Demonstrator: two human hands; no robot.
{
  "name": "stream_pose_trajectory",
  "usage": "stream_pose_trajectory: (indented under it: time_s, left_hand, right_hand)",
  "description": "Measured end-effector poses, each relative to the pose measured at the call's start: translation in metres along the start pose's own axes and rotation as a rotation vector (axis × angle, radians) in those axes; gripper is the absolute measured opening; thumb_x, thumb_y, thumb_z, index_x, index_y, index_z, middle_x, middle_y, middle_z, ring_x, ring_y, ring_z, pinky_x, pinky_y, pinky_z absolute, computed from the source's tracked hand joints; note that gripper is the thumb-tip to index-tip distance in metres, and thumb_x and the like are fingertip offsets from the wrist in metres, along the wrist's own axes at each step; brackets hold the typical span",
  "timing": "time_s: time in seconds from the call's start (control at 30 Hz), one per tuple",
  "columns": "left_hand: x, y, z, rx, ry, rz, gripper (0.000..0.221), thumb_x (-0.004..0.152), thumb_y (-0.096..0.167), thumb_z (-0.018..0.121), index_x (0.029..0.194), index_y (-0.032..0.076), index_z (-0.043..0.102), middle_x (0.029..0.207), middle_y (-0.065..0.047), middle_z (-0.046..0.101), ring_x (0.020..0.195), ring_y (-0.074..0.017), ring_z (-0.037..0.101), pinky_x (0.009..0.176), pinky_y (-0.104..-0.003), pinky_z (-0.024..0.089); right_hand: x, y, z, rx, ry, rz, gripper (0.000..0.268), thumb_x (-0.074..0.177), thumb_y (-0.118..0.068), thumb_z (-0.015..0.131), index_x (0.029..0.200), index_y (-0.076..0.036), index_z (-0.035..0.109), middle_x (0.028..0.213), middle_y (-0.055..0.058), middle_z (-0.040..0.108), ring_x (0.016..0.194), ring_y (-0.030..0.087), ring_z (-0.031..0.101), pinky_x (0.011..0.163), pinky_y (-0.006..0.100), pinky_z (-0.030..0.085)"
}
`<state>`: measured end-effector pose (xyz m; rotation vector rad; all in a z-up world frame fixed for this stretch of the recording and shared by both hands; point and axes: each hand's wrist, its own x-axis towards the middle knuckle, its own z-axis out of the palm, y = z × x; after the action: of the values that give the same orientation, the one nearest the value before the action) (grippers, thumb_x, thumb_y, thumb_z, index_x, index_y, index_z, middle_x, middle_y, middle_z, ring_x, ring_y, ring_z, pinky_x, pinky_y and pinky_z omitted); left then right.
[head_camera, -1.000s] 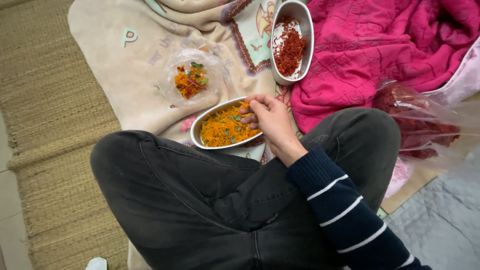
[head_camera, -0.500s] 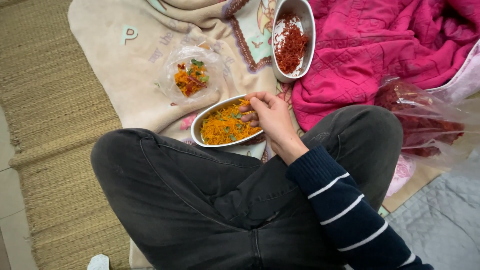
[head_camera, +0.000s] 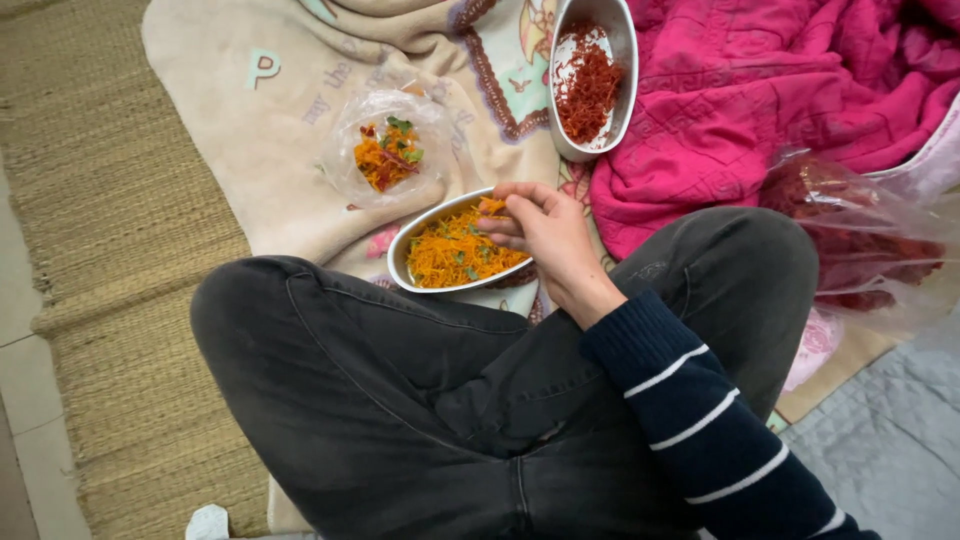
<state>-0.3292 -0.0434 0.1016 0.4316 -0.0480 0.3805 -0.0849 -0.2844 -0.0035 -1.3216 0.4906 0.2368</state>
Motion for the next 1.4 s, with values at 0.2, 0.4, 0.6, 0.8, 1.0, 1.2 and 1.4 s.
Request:
stream_pose_trajectory:
  time_s: [0.2, 0.4, 0.6, 0.8, 1.0, 1.2, 1.4]
  left_hand:
    - [0.046, -0.026, 0.028, -0.029, 0.002, 0.008, 0.025, 0.139, 0.022, 0.055, 0.15, 0.024, 0.078, 0.132, 0.008, 0.073, 0.109, -0.0028, 0.057, 0.089, -0.045, 0.042]
    - [0.159, -0.091, 0.064, 0.838, -0.186, -0.119, 0.027, 0.114, 0.009, 0.067, 0.141, 0.006, 0.068, 0.106, -0.004, 0.067, 0.083, -0.0108, 0.056, 0.072, -0.027, 0.047]
    - [0.192, -0.152, -0.022, 1.436, -0.594, 0.023, 0.014, 0.107, 0.015, 0.08, 0.121, 0.012, 0.081, 0.079, -0.004, 0.074, 0.057, -0.0163, 0.063, 0.058, -0.031, 0.05]
    - [0.186, -0.165, -0.061, 1.544, -0.595, 0.041, 0.022, 0.104, 0.015, 0.081, 0.126, 0.015, 0.081, 0.088, -0.002, 0.074, 0.062, -0.0191, 0.072, 0.062, -0.033, 0.056]
    - [0.187, -0.162, -0.064, 1.681, -0.6, 0.061, 0.005, 0.106, 0.02, 0.079, 0.11, 0.02, 0.082, 0.084, 0.004, 0.073, 0.07, -0.0189, 0.075, 0.067, -0.032, 0.058]
    - [0.184, -0.165, -0.065, 1.689, -0.646, 0.033, 0.005, 0.109, 0.021, 0.073, 0.109, 0.017, 0.076, 0.085, -0.005, 0.073, 0.081, -0.0311, 0.078, 0.072, -0.041, 0.062]
    - [0.184, -0.165, -0.065, 1.689, -0.57, 0.008, 0.013, 0.116, 0.024, 0.062, 0.113, 0.014, 0.07, 0.088, -0.013, 0.072, 0.092, -0.0404, 0.078, 0.079, -0.049, 0.061]
  right_hand:
    - [-0.005, -0.01, -0.001, 0.011, -0.045, 0.03, 0.034, 0.105, 0.0, 0.058, 0.137, 0.005, 0.069, 0.121, 0.021, 0.081, 0.104, 0.027, 0.086, 0.086, 0.029, 0.07]
    - [0.001, -0.001, -0.005, 0.015, -0.116, 0.056, 0.029, 0.109, -0.002, 0.059, 0.136, 0.004, 0.069, 0.119, 0.018, 0.082, 0.093, 0.02, 0.08, 0.079, 0.026, 0.064]
    - [0.017, 0.031, -0.009, -0.11, -0.12, -0.06, 0.031, 0.107, -0.01, 0.067, 0.134, 0.002, 0.075, 0.112, 0.021, 0.084, 0.094, 0.026, 0.088, 0.08, 0.033, 0.074]
    - [0.022, 0.043, -0.008, -0.195, -0.158, -0.064, 0.028, 0.106, -0.009, 0.069, 0.131, 0.002, 0.078, 0.112, 0.024, 0.085, 0.092, 0.027, 0.087, 0.079, 0.035, 0.074]
    - [0.013, 0.036, -0.003, -0.191, -0.158, -0.079, 0.028, 0.105, -0.009, 0.073, 0.131, 0.0, 0.079, 0.109, 0.02, 0.084, 0.09, 0.024, 0.087, 0.078, 0.033, 0.074]
    - [0.013, 0.036, -0.003, -0.111, -0.196, -0.089, 0.036, 0.099, -0.008, 0.084, 0.134, 0.001, 0.076, 0.106, 0.016, 0.083, 0.086, 0.021, 0.084, 0.077, 0.033, 0.075]
    - [0.017, 0.041, -0.009, -0.117, -0.226, -0.122, 0.04, 0.101, -0.004, 0.079, 0.14, 0.002, 0.073, 0.102, 0.017, 0.08, 0.079, 0.023, 0.084, 0.069, 0.032, 0.074]
